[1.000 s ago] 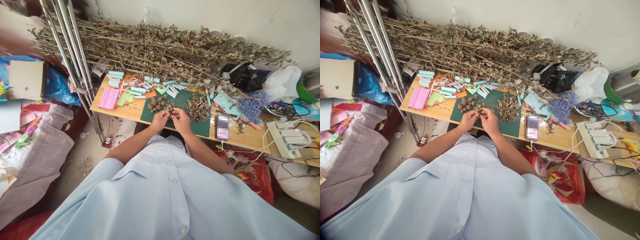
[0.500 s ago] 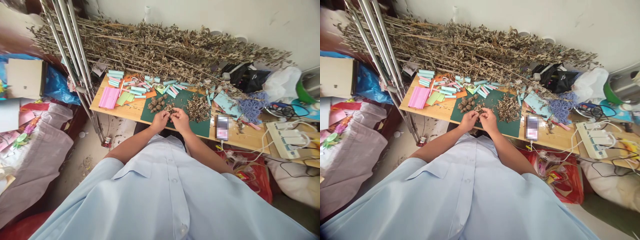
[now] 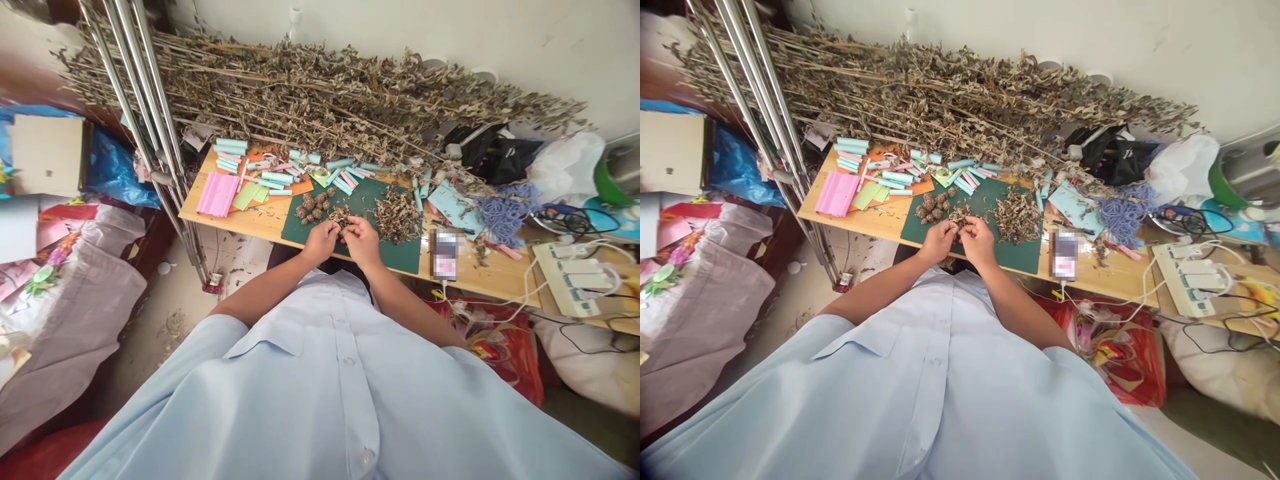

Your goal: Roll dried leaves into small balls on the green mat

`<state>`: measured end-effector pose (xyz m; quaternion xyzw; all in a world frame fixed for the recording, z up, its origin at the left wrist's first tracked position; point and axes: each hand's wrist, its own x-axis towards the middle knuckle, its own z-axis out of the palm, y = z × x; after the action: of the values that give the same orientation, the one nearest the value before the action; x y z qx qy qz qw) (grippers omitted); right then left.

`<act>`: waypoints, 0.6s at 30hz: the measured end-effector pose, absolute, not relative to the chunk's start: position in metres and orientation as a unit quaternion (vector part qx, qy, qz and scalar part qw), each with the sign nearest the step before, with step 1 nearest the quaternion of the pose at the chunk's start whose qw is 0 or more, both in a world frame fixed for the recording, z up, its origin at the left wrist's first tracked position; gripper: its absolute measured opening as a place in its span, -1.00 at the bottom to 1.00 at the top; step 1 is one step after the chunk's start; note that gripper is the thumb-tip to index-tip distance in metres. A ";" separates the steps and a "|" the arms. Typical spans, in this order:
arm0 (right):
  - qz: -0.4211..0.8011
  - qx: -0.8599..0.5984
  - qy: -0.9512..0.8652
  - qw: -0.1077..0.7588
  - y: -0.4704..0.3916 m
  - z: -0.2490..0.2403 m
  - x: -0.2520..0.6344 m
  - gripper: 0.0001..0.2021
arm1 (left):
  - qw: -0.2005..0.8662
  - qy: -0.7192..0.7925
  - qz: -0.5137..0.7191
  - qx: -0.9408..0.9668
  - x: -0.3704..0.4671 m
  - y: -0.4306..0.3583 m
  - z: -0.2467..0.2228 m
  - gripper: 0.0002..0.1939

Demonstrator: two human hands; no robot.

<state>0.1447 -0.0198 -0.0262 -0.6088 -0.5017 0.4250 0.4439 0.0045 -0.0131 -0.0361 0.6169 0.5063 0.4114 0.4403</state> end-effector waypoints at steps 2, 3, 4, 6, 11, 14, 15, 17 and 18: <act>0.426 -0.610 -0.496 0.447 -0.020 -0.027 0.144 -0.57 | 0.442 0.507 0.411 0.615 0.005 -0.013 -0.035 -0.82; 0.427 -0.610 -0.495 0.447 -0.020 -0.027 0.145 -0.57 | 0.443 0.508 0.412 0.614 0.005 -0.013 -0.035 -0.81; 0.426 -0.611 -0.496 0.447 -0.021 -0.027 0.145 -0.57 | 0.443 0.508 0.413 0.612 0.005 -0.014 -0.034 -0.81; 0.422 -0.613 -0.500 0.443 -0.021 -0.028 0.146 -0.58 | 0.444 0.513 0.415 0.607 0.005 -0.014 -0.034 -0.80; 0.413 -0.623 -0.501 0.435 -0.020 -0.028 0.151 -0.59 | 0.457 0.511 0.421 0.594 0.004 -0.013 -0.035 -0.81; 0.402 -0.623 -0.505 0.442 -0.018 -0.030 0.154 -0.58 | 0.468 0.511 0.426 0.581 0.003 -0.013 -0.037 -0.81; 0.396 -0.620 -0.510 0.445 -0.017 -0.031 0.155 -0.58 | 0.472 0.513 0.425 0.577 0.003 -0.012 -0.038 -0.82; 0.384 -0.616 -0.519 0.451 -0.015 -0.033 0.157 -0.57 | 0.478 0.518 0.422 0.571 0.003 -0.012 -0.040 -0.83; 0.379 -0.614 -0.521 0.455 -0.014 -0.033 0.157 -0.58 | 0.480 0.521 0.420 0.568 0.003 -0.012 -0.041 -0.83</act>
<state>0.1572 -0.0144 -0.0335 -0.6143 -0.5215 0.3788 0.4552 0.0034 -0.0116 -0.0412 0.5683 0.5205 0.4196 0.4796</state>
